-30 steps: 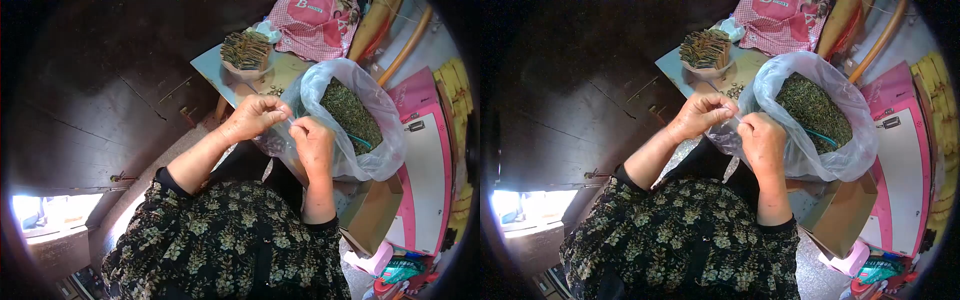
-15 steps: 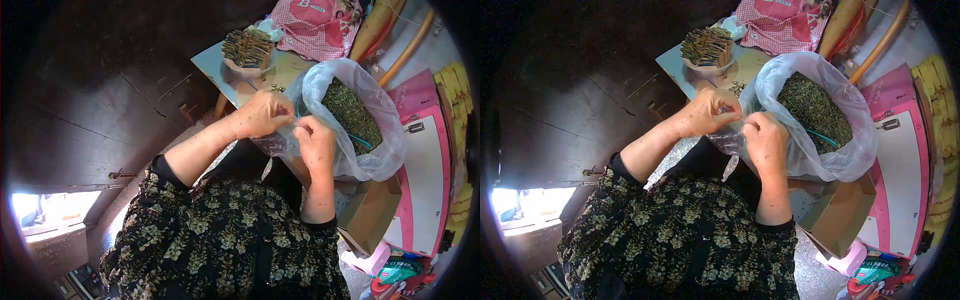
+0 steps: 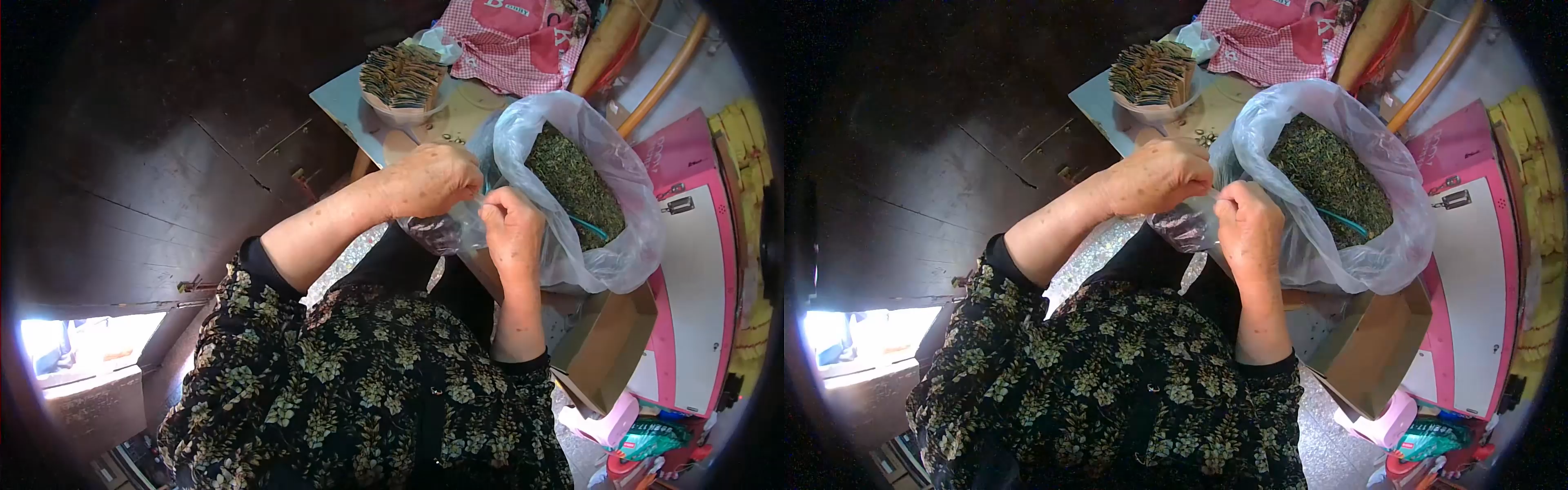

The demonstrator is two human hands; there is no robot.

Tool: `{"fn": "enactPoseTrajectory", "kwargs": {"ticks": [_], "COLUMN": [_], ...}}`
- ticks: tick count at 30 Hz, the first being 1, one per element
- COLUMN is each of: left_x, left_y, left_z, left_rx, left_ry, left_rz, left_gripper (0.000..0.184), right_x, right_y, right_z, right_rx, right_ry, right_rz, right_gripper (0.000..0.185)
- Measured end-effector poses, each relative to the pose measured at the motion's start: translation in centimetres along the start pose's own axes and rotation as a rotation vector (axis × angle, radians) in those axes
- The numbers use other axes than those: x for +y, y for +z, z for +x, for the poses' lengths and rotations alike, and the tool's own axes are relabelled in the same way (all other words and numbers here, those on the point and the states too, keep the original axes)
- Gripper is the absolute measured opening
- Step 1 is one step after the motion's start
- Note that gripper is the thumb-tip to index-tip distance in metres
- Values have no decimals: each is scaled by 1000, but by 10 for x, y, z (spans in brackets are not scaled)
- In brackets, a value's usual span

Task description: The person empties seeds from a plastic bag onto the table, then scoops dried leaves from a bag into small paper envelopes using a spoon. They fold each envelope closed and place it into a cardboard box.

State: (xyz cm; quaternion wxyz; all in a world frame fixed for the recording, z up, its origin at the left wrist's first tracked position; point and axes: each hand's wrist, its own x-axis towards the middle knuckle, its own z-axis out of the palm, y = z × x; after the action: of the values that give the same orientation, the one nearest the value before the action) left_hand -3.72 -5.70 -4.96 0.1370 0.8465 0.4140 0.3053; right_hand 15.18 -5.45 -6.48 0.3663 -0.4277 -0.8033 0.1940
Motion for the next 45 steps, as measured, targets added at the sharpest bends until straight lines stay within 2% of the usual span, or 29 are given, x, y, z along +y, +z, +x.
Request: {"fn": "enactPoseTrajectory", "kwargs": {"ticks": [1,3,5,7,9,12,14,18,21,24,28,31,33,37,45], "left_x": [-1,-3,-3,2,2,0,-4,-13,-7,8,5,1,-6,-6,3], "left_y": [0,1,1,0,7,10,6,4,2,1,8,5,5,7,19], "left_z": [0,0,-1,0,2,3,4,2,3,4,9,9,8,8,12], "left_rx": [-1,-10,-16,0,14,24,-55,-17,-48,-18,-78,-64,-49,-70,-52], "left_ry": [15,25,33,105,100,97,61,97,90,102,96,98,101,97,109], "left_rz": [-5,28,65,244,240,212,192,185,275,294,279,267,252,253,190], "left_gripper": [9,9,9,10,10,9,2,8,7,8,8,7,7,8,7], "right_x": [1,3,6,7,7,8,3,5,10,11,13,12,19,21,13], "right_y": [1,5,8,11,13,9,1,-4,-1,0,2,-6,-10,-10,-10], "right_z": [0,1,2,3,3,4,2,-4,-5,-4,-4,-5,-9,-11,-9], "right_rx": [0,64,52,39,42,26,24,11,39,30,45,35,57,99,81], "right_ry": [5,-129,-122,-114,-86,-71,-31,45,-24,-7,19,53,169,50,67], "right_rz": [-1,-49,-64,-80,-150,-90,-45,-24,-46,-58,-51,24,50,7,-42], "right_gripper": [7,7,8,8,7,7,6,4,2,2,3,5,7,4,4]}}
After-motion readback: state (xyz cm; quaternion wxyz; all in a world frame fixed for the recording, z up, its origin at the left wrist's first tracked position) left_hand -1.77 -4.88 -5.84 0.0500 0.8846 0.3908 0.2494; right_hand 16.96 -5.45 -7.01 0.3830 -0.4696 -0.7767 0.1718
